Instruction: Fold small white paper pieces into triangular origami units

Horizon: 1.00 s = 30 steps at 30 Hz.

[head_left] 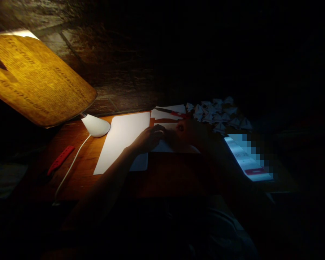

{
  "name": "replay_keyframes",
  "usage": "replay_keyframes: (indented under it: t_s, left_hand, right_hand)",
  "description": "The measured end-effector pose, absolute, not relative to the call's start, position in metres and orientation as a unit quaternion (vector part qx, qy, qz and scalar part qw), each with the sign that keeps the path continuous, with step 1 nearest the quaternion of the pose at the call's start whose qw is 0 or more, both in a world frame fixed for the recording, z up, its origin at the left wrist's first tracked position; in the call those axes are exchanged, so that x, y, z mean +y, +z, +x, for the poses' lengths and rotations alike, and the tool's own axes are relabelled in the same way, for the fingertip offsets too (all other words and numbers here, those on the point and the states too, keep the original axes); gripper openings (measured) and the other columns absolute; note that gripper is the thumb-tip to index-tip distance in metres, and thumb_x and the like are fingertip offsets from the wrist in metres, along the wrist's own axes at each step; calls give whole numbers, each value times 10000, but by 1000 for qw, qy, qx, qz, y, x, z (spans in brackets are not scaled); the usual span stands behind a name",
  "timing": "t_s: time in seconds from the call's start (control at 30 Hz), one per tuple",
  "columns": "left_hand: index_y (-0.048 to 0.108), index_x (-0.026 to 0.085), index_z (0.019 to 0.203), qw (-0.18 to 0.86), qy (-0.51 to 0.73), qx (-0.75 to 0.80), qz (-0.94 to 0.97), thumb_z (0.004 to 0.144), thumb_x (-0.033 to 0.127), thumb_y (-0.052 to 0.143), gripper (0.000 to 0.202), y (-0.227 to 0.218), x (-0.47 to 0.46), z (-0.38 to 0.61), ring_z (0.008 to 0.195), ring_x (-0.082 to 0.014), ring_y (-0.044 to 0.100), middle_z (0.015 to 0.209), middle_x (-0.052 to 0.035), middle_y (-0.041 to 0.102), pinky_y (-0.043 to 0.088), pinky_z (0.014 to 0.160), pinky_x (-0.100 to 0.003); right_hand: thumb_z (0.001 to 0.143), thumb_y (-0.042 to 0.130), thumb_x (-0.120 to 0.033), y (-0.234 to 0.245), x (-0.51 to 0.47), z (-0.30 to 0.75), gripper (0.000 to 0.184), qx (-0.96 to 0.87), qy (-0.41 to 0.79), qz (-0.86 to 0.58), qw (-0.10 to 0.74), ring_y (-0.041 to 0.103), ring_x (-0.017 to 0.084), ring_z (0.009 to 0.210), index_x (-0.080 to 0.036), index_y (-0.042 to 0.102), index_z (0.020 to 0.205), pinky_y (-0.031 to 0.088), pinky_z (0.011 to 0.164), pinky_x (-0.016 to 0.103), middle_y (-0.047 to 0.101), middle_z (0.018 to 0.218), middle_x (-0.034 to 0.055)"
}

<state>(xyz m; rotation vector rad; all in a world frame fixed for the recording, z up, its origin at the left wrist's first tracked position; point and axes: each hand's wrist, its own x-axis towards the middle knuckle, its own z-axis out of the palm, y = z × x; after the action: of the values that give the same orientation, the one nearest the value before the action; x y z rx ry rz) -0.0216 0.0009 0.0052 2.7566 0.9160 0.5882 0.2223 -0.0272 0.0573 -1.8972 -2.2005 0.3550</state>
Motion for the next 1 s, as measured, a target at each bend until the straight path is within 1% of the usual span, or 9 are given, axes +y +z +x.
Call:
replay_keyframes:
  t_s: [0.07,0.23,0.4,0.5,0.6,0.67,0.73,0.87,1.0]
  left_hand:
    - [768,194,1030,84,199,306,927,904,80,560,268,5,0,-22,1138,-249,740,1373,-122,719,638,977,-437]
    - [771,205,1098,99,199,289,931,878,29,539,364,5,0,-22,1308,-250,701,1406,-104,732,614,1104,-472]
    - [773,186,1151,119,208,274,931,883,21,517,405,6,-2,-22,1337,-250,702,1401,-122,748,613,1138,-474]
    - [758,198,1264,129,205,284,928,866,14,525,496,7,-3,-23,1339,-243,704,1409,-112,748,610,1151,-470]
    - [718,208,1375,132,203,291,926,872,18,533,568,6,-2,-24,1366,-239,692,1443,-111,733,597,1173,-476]
    - [733,204,1352,132,204,292,925,870,24,540,549,4,0,-24,1363,-248,692,1426,-117,738,600,1167,-489]
    - [769,189,1269,131,201,292,926,866,34,550,484,3,1,-24,1328,-263,707,1389,-131,744,620,1132,-496]
    - [790,182,1165,130,195,307,922,883,47,552,392,4,0,-23,1237,-255,732,1405,-139,703,658,1048,-455]
    - [789,190,1115,125,200,311,921,878,33,552,370,6,-3,-23,1260,-248,701,1425,-131,670,632,1087,-450]
  right_hand:
    - [1014,560,-318,51,-24,223,321,-719,126,-674,112,777,271,980,-198,843,1105,520,792,326,843,1110,129]
    - [986,626,-337,38,-17,222,258,-711,143,-676,134,773,262,943,-204,839,1042,513,773,321,841,1050,117]
    - [972,668,-397,32,-19,216,246,-706,155,-674,149,744,231,836,-203,817,948,457,693,300,824,956,96]
    - [968,682,-390,30,-20,212,226,-705,151,-675,155,738,229,831,-205,804,923,432,672,297,817,929,84]
    - [971,684,-354,28,-21,211,188,-701,147,-677,168,738,222,858,-204,795,944,427,675,291,822,958,80]
    - [970,691,-341,26,-21,209,164,-698,154,-676,180,740,219,878,-208,787,957,428,675,289,826,987,74]
    - [971,698,-342,26,-22,207,152,-696,170,-672,185,744,218,890,-214,779,959,433,677,291,826,1001,67]
    - [991,692,-366,30,-25,203,176,-695,180,-672,182,752,230,917,-208,759,953,444,699,307,822,1003,73]
    - [1009,672,-356,33,-27,199,178,-685,183,-681,182,752,239,968,-196,748,991,443,712,312,821,1032,83]
